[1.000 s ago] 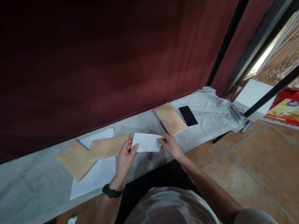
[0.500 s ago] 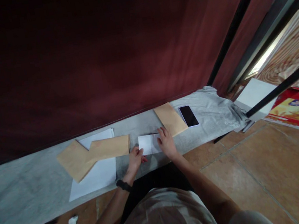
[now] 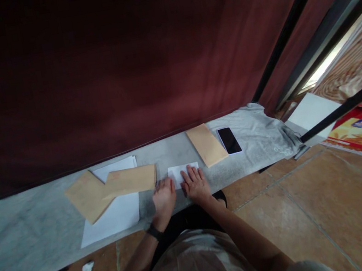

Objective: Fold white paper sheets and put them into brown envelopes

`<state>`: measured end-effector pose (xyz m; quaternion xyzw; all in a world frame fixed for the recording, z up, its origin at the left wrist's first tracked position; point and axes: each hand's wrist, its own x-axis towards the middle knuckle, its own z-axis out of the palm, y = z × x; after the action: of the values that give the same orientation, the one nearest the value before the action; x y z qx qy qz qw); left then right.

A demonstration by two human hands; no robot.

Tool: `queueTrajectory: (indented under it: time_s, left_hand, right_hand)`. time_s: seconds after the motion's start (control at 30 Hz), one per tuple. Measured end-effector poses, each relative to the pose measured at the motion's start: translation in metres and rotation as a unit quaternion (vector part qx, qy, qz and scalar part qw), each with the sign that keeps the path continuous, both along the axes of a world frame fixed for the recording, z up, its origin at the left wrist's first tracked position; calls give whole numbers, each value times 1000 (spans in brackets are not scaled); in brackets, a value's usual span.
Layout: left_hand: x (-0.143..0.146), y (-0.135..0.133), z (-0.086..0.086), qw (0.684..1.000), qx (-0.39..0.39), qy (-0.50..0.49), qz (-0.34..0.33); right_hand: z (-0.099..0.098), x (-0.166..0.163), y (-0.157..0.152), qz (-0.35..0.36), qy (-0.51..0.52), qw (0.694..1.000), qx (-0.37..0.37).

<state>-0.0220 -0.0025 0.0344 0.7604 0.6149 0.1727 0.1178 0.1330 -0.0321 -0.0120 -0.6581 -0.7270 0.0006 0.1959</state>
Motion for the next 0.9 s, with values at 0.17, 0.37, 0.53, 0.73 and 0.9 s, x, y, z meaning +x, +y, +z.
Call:
queueTrajectory:
  time_s: [0.17,0.37,0.53,0.73,0.9]
  left_hand:
    - [31,9,-9,981,39,40,-186]
    - [32,16,-28,978,20,52,-201]
    - [20,13,-34,984,26,58,-167]
    - [6,9,-38,988,36,74,-134]
    - [-2,3,-40,989,47,93,-109]
  right_hand:
    - [0,1,0,13,-28,999,-23]
    - [5,1,-1,9,-62,997,-52]
    - [7,1,0,0,-51,998,-49]
    - [3,0,0,-6,-40,999,-22]
    - [-3,1,-3,-42,-18,999,9]
